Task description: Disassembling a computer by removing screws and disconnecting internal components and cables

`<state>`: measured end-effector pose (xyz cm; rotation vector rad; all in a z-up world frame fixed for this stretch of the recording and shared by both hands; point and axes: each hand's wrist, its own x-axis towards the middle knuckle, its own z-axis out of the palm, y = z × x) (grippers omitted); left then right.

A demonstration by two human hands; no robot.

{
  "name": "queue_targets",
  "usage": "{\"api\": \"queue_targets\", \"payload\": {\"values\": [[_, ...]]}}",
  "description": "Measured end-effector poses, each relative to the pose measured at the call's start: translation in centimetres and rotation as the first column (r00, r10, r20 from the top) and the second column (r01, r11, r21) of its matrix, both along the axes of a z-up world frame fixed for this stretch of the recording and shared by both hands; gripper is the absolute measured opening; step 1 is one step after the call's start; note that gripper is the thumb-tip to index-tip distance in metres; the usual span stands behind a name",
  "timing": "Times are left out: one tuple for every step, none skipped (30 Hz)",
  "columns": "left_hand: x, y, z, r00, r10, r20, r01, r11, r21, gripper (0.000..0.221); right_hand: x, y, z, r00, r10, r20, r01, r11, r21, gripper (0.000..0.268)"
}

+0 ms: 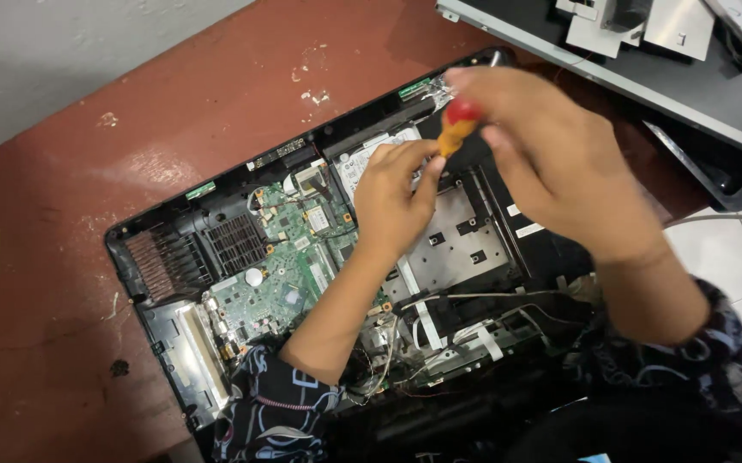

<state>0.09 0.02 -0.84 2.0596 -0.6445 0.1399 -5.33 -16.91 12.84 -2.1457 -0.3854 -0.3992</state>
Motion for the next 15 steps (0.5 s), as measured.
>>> {"api": "queue_targets", "payload": {"values": [[0.1,0.1,0.0,1.0,-0.016,-0.007,0.016,1.0,0.008,0.017,0.2,-0.3,0.8,0.998,0.051,0.029,-0.044,0.98,-0.194,0.05],[0.1,0.1,-0.1,0.999,-0.034,-0.016,0.034,0.999,0.016,0.017,0.3,-0.7,1.5,0.994,0.104,0.043,-0.08,0.921,-0.38,0.06],[0.1,0.1,-0.2,0.999,-0.042,-0.017,0.042,0.999,0.017,0.017,0.5,-0.7,1.8,0.994,0.097,0.042,-0.074,0.922,-0.379,0.06],[0.2,0.0,-0.3,0.999,-0.041,-0.015,0.041,0.999,0.003,0.017,0.7,-0.6,2.1,0.995,0.088,0.05,-0.06,0.909,-0.412,0.055],[0.3,0.1,-0.4,0.999,-0.039,-0.013,0.039,0.999,-0.011,0.017,0.9,-0.5,2.4,0.995,0.079,0.058,-0.045,0.895,-0.444,0.051],[0.2,-0.1,-0.3,0.999,-0.041,-0.014,0.041,0.999,-0.013,0.017,1.0,-0.6,1.9,0.995,0.078,0.057,-0.045,0.894,-0.446,0.051],[0.2,-0.2,-0.2,0.999,-0.012,-0.039,0.012,1.0,0.001,0.016,1.1,-0.6,1.5,0.985,0.023,0.169,0.093,0.759,-0.644,0.046],[0.1,-0.2,-0.1,0.998,0.023,-0.062,-0.022,1.0,0.016,0.016,1.3,-0.6,1.1,0.956,0.003,0.292,0.238,0.572,-0.785,0.042],[0.1,-0.2,-0.2,0.998,0.026,-0.061,-0.026,1.0,0.015,0.016,1.3,-0.5,0.9,0.956,0.007,0.293,0.237,0.572,-0.785,0.042],[0.1,-0.2,-0.3,0.999,0.022,-0.028,-0.022,1.0,0.01,0.016,1.3,-0.4,0.7,0.943,0.006,0.331,0.282,0.514,-0.81,0.039],[0.1,-0.2,-0.4,1.0,0.018,0.006,-0.018,1.0,0.006,0.017,1.3,-0.4,0.5,0.929,0.008,0.37,0.326,0.453,-0.83,0.037],[0.1,-0.3,-0.3,1.0,0.018,0.006,-0.018,1.0,0.006,0.017,1.3,-0.5,0.7,0.929,0.007,0.37,0.327,0.453,-0.829,0.037],[0.1,-0.3,-0.2,1.0,0.019,0.001,-0.019,1.0,0.002,0.019,1.3,-0.7,0.9,0.944,-0.048,0.325,0.304,0.5,-0.811,0.028],[0.0,-0.4,-0.1,1.0,0.018,-0.006,-0.018,1.0,-0.003,0.021,1.2,-0.8,1.1,0.956,-0.101,0.274,0.284,0.546,-0.788,0.022],[0.0,-0.4,-0.2,1.0,0.016,-0.008,-0.016,1.0,-0.003,0.021,1.1,-0.7,1.1,0.957,-0.103,0.273,0.284,0.546,-0.788,0.022]]}}
